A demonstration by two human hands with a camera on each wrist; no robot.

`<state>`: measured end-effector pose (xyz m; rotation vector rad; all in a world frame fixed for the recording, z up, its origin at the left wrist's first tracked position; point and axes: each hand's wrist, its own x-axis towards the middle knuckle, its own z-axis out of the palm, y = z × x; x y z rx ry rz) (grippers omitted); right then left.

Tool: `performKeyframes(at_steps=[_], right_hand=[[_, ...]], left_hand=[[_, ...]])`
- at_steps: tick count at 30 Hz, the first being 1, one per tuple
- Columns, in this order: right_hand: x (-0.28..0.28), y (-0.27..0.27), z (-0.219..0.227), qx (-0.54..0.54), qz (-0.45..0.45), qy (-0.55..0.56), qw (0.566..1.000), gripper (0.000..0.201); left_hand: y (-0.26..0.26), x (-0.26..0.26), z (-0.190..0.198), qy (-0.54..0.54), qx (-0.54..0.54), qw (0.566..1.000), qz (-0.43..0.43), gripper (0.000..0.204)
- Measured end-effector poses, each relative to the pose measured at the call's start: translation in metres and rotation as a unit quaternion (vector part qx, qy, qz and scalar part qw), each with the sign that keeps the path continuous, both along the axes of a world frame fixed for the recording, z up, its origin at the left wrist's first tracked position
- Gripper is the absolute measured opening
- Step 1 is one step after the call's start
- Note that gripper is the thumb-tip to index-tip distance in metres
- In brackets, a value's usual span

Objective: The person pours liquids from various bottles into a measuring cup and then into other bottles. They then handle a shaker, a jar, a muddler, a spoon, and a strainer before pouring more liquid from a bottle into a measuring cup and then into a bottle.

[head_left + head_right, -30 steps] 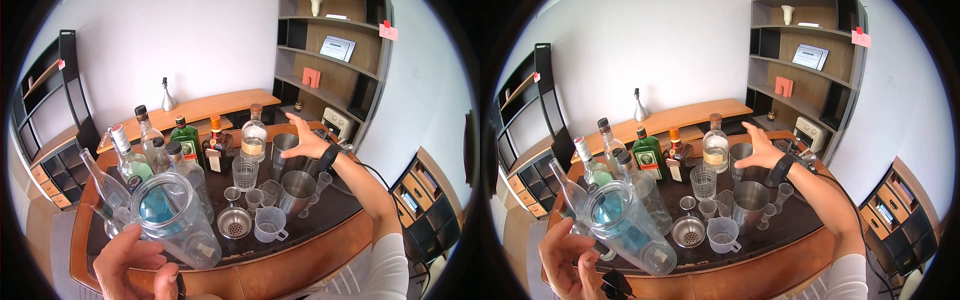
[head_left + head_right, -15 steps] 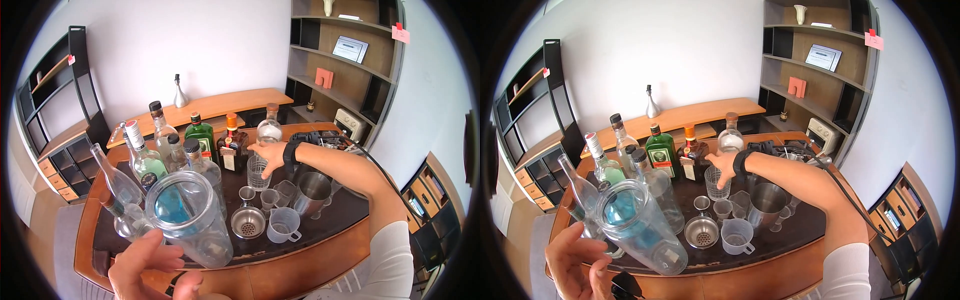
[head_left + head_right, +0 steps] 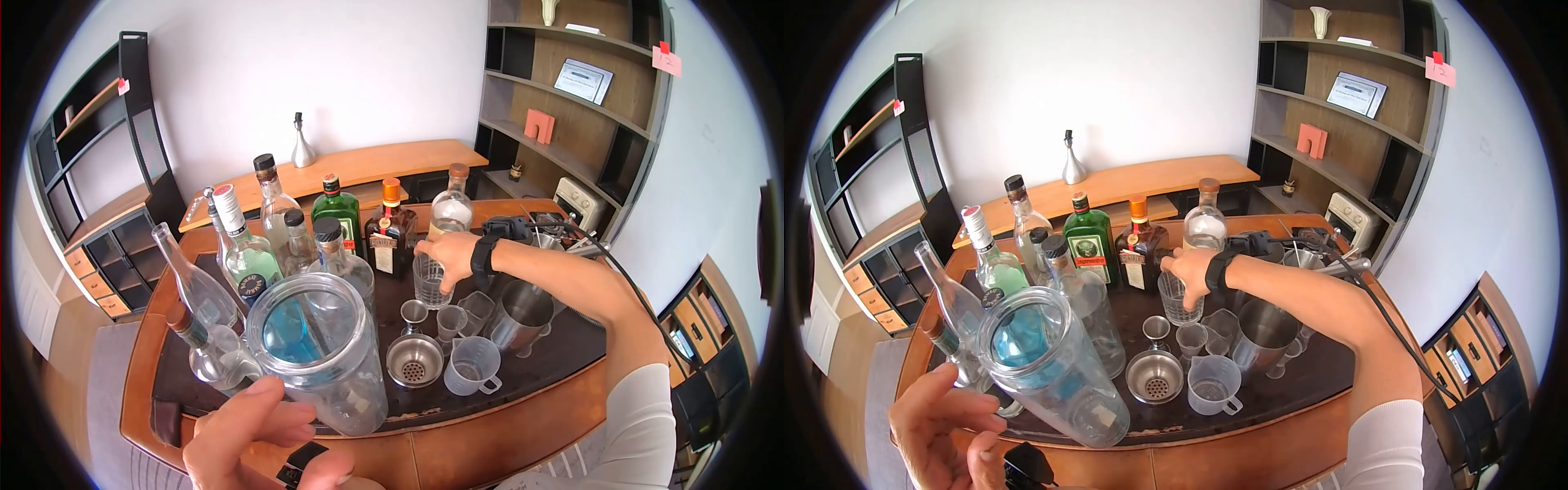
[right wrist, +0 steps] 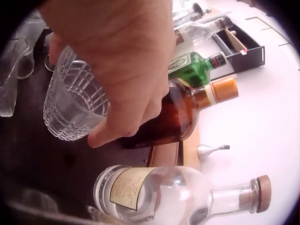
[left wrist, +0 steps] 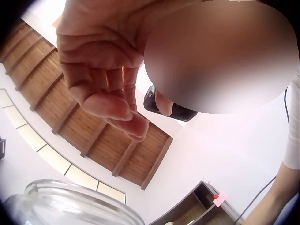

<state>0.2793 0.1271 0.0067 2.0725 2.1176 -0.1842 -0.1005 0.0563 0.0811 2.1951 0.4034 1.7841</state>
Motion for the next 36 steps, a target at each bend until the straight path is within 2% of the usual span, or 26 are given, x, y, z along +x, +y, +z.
performKeyframes(at_steps=[5,8,11,15,16,19,20,24,27,32,36], right_hand=[[0.003,-0.019,0.032,0.08,-0.001,0.057,0.995,0.09],[0.009,-0.037,0.052,0.148,-0.001,0.088,0.985,0.089],[0.001,-0.066,0.08,0.183,-0.031,0.158,0.97,0.09],[-0.01,-0.104,0.103,0.248,-0.027,0.201,0.947,0.09],[-0.013,-0.113,0.106,0.271,-0.017,0.225,0.936,0.091],[-0.035,-0.144,0.114,0.324,0.016,0.24,0.915,0.092],[-0.043,-0.154,0.114,0.339,0.021,0.235,0.911,0.094],[-0.077,-0.192,0.116,0.354,0.055,0.206,0.911,0.098],[-0.09,-0.211,0.108,0.387,0.102,0.181,0.899,0.101],[-0.102,-0.234,0.099,0.422,0.14,0.135,0.885,0.105],[-0.104,-0.241,0.092,0.476,0.149,0.115,0.859,0.094]], left_hand=[[-0.006,0.008,-0.001,-0.001,-0.034,0.999,-0.001,0.039],[-0.005,-0.005,0.002,0.143,-0.12,0.982,0.005,0.063],[-0.012,0.023,0.003,0.031,-0.079,0.996,0.011,0.039],[-0.013,0.043,0.002,0.027,-0.084,0.996,0.001,0.039],[-0.014,0.042,0.002,0.083,-0.093,0.992,-0.001,0.055],[-0.007,0.064,-0.005,0.138,-0.07,0.988,-0.02,0.071],[-0.008,0.077,-0.012,0.124,-0.068,0.99,-0.014,0.079],[-0.012,0.107,-0.024,0.184,-0.005,0.982,-0.047,0.103],[-0.02,0.114,-0.027,0.193,-0.007,0.974,-0.118,0.105],[-0.029,0.109,-0.019,0.216,0.042,0.965,-0.145,0.097],[-0.03,0.11,-0.021,0.207,0.068,0.963,-0.158,0.085]])
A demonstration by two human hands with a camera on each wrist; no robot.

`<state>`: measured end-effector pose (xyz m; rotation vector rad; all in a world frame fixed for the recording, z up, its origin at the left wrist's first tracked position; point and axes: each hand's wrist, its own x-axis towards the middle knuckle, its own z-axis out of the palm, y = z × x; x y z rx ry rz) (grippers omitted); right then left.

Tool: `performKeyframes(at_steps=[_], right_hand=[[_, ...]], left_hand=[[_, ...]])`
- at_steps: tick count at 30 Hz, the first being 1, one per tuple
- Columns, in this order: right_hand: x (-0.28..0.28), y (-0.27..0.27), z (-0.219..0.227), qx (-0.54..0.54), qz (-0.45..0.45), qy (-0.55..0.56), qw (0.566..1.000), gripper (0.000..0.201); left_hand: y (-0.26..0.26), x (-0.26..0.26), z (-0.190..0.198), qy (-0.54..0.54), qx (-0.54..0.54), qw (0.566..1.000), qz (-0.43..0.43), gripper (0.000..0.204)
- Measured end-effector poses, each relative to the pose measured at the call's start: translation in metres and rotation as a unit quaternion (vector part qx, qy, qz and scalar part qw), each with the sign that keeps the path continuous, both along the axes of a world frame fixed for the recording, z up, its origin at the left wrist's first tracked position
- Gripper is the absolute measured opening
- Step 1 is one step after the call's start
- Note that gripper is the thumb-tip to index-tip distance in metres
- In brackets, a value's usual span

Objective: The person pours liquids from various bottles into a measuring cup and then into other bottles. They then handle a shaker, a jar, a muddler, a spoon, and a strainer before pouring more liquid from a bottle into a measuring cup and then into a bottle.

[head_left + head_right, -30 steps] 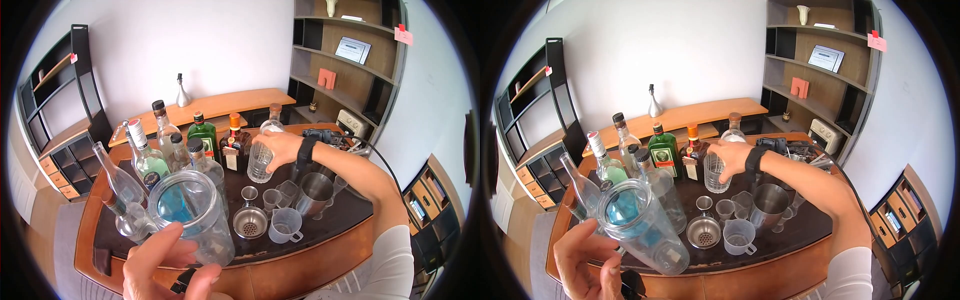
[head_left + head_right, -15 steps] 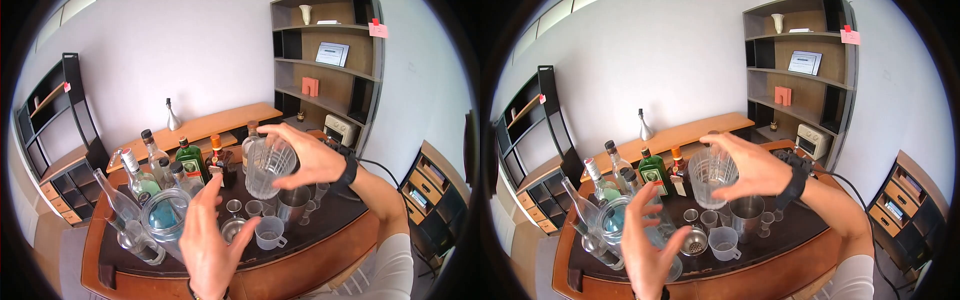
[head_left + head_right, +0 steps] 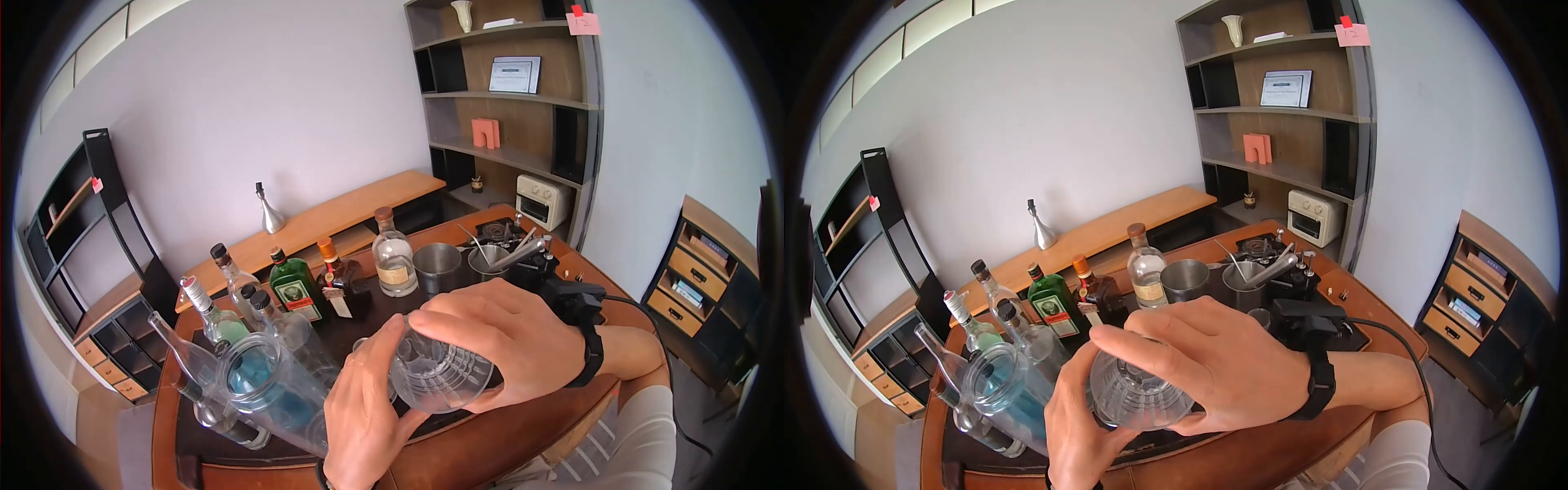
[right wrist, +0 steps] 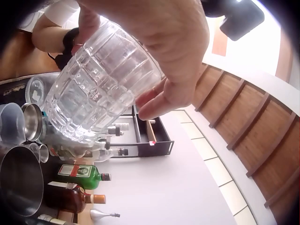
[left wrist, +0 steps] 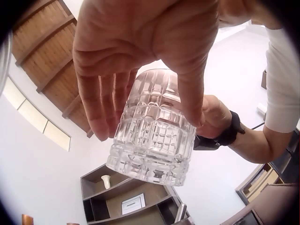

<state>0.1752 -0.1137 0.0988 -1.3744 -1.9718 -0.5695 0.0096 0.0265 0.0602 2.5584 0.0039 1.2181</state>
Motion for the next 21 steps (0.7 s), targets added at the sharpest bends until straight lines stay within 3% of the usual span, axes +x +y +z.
performKeyframes(at_steps=[4,7,11,14,21], right_hand=[[0.0,-0.005,-0.004,0.018,0.001,-0.008,1.0,0.094],[0.0,-0.007,-0.006,0.017,0.001,-0.007,1.0,0.094],[0.0,-0.009,-0.006,0.004,-0.004,-0.013,1.0,0.093],[0.006,-0.005,-0.009,-0.045,0.017,0.026,0.999,0.105],[0.02,0.025,0.018,-0.064,-0.006,0.108,0.992,0.093]], left_hand=[[-0.014,0.002,0.006,-0.067,0.037,0.997,0.032,0.075],[-0.013,-0.001,0.001,-0.024,0.028,0.999,0.014,0.089],[-0.013,-0.003,0.002,-0.018,0.037,0.999,0.017,0.087],[-0.013,-0.003,0.004,-0.012,0.03,0.999,0.021,0.088],[-0.001,-0.034,0.015,-0.095,-0.021,0.991,0.095,0.096]])
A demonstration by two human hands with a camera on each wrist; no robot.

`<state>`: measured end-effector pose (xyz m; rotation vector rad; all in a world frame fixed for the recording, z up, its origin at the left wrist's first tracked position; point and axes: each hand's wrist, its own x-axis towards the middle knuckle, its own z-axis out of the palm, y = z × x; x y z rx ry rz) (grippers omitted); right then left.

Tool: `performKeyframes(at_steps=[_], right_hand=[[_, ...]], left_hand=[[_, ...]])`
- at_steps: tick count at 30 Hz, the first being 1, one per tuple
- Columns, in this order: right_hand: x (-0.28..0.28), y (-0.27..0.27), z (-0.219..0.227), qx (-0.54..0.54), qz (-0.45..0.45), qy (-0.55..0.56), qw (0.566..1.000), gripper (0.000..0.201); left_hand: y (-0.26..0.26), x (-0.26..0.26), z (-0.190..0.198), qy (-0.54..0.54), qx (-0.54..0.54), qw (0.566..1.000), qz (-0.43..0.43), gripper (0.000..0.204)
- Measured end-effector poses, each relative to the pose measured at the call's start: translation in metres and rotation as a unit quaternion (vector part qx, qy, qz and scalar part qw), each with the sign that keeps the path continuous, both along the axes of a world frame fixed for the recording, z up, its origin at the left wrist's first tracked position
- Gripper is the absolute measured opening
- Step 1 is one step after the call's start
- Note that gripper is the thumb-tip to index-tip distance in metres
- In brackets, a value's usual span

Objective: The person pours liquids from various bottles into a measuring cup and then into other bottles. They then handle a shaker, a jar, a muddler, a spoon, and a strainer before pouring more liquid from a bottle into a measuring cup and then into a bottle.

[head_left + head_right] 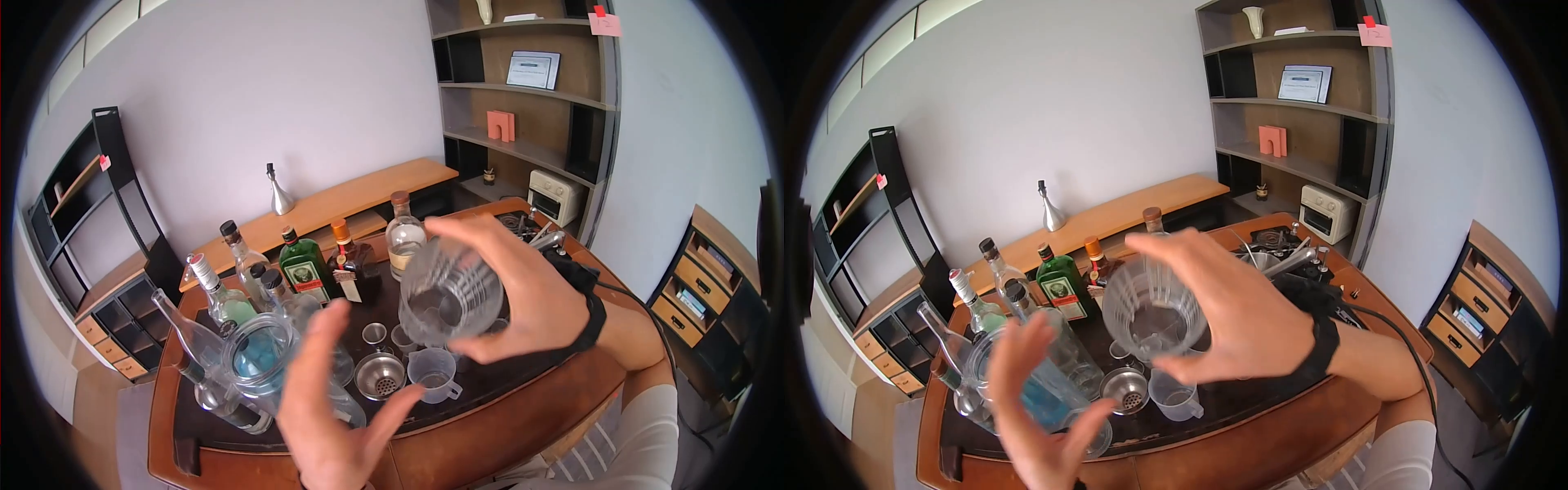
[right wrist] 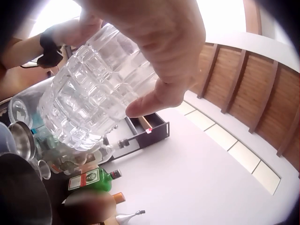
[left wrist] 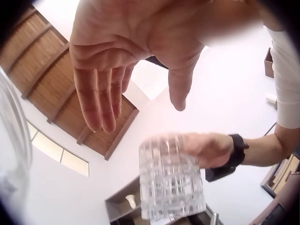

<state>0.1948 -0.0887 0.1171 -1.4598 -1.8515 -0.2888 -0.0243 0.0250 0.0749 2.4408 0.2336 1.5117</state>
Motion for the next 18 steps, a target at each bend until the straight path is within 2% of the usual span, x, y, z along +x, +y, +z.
performKeyframes(at_steps=[4,6,12,14,15,18], right_hand=[[0.019,0.044,-0.001,-0.018,-0.058,-0.025,0.998,0.091],[0.031,0.071,-0.01,-0.044,-0.081,-0.037,0.995,0.092],[0.065,0.144,-0.047,-0.176,-0.114,-0.089,0.974,0.095],[0.071,0.162,-0.059,-0.24,-0.124,-0.097,0.958,0.095],[0.079,0.172,-0.073,-0.23,-0.114,-0.123,0.959,0.096],[0.083,0.186,-0.086,-0.295,-0.125,-0.13,0.938,0.097]], left_hand=[[0.014,-0.041,0.005,-0.118,0.006,0.99,0.077,0.08],[0.02,-0.052,0.005,-0.18,-0.02,0.981,0.075,0.065],[0.034,-0.068,0.004,-0.117,-0.084,0.978,0.152,0.063],[0.038,-0.07,0.004,-0.094,-0.094,0.977,0.165,0.063],[0.04,-0.072,0.004,-0.087,-0.103,0.975,0.175,0.063],[0.047,-0.077,0.0,-0.08,-0.094,0.974,0.189,0.065]])
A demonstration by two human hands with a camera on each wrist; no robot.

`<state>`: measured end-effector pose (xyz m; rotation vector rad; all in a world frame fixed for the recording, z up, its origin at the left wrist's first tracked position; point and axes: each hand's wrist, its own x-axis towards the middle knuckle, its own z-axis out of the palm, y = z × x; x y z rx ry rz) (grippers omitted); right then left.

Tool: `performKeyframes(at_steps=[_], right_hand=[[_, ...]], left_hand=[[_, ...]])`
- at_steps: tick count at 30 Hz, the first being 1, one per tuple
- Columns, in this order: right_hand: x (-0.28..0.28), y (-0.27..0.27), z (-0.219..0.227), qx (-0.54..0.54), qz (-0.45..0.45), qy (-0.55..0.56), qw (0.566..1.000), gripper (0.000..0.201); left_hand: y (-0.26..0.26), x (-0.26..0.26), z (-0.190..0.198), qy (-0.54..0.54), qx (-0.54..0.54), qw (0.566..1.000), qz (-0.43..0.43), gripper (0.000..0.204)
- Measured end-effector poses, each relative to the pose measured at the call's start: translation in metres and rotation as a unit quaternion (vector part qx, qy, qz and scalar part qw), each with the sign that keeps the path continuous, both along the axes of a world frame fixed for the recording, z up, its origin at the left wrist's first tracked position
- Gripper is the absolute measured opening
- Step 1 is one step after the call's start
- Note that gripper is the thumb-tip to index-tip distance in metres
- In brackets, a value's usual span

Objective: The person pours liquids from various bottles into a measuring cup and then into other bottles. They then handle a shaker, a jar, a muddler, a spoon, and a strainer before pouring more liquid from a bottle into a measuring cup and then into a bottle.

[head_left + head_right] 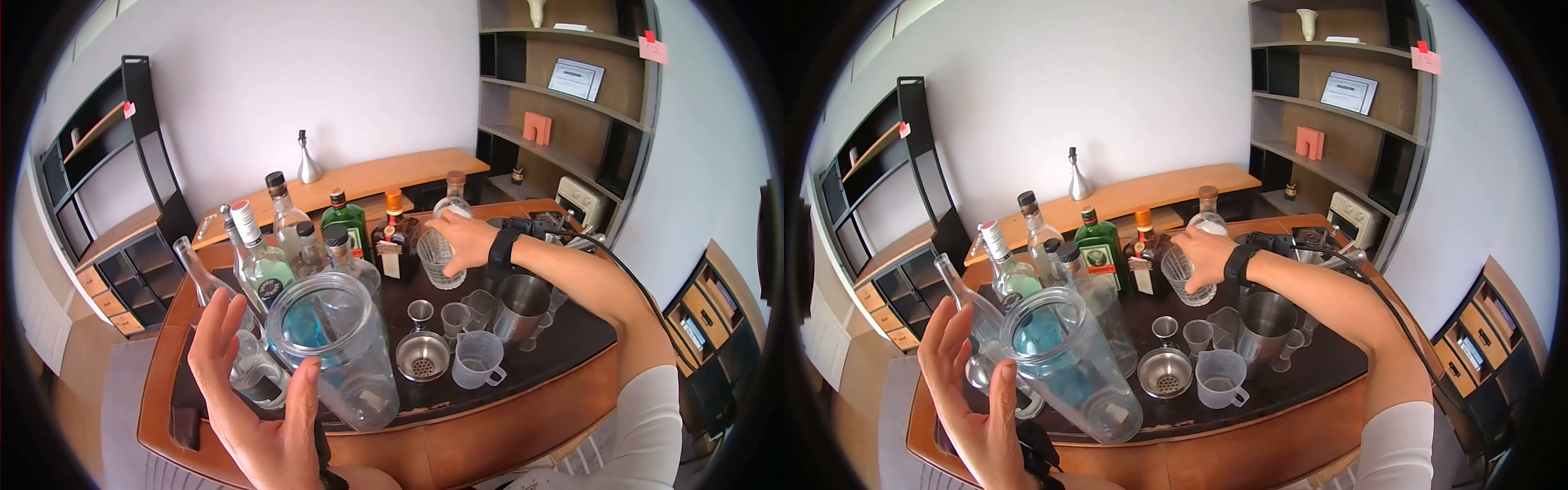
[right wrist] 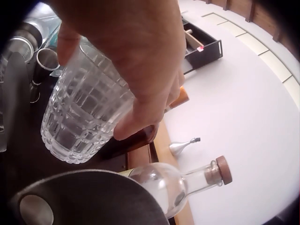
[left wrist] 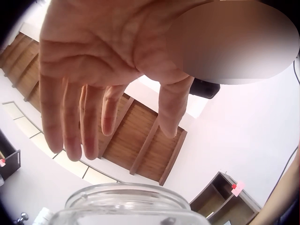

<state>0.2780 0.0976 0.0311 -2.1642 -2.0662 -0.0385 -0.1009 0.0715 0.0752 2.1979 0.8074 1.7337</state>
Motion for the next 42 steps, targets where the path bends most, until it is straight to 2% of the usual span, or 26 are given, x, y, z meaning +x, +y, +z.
performKeyframes(at_steps=[7,10,14,17,20,27,32,35,38,42], right_hand=[[0.014,0.025,-0.022,-0.086,-0.003,-0.025,0.996,0.093],[0.022,0.03,-0.032,-0.064,0.008,-0.023,0.998,0.092],[0.025,0.033,-0.037,-0.076,0.013,-0.023,0.997,0.093],[0.027,0.035,-0.038,-0.091,0.024,-0.019,0.995,0.093],[0.023,0.034,-0.033,-0.123,0.015,-0.024,0.992,0.093],[0.017,0.032,-0.029,-0.144,-0.001,-0.024,0.989,0.093],[0.019,0.033,-0.033,-0.149,0.002,-0.027,0.988,0.092],[0.018,0.034,-0.035,-0.161,0.0,-0.029,0.987,0.092],[0.014,0.032,-0.033,-0.168,-0.004,-0.038,0.985,0.092],[0.013,0.029,-0.033,-0.163,-0.001,-0.056,0.985,0.092]], left_hand=[[0.012,-0.007,-0.005,0.067,-0.056,0.996,-0.012,0.07],[0.017,-0.008,-0.008,0.119,-0.065,0.991,-0.017,0.071],[0.018,-0.007,-0.009,0.137,-0.082,0.987,-0.031,0.07],[0.017,-0.006,-0.009,0.139,-0.072,0.988,-0.015,0.062],[0.015,-0.009,-0.005,0.192,-0.058,0.98,0.004,0.052],[0.015,-0.007,-0.005,0.176,-0.083,0.981,-0.018,0.041],[0.015,-0.007,-0.005,0.202,-0.071,0.977,-0.005,0.042],[0.012,-0.009,-0.004,0.184,-0.109,0.977,-0.015,0.043],[0.011,-0.013,-0.005,0.187,-0.067,0.98,-0.011,0.044],[0.01,-0.017,-0.005,0.192,-0.073,0.978,-0.023,0.045]])
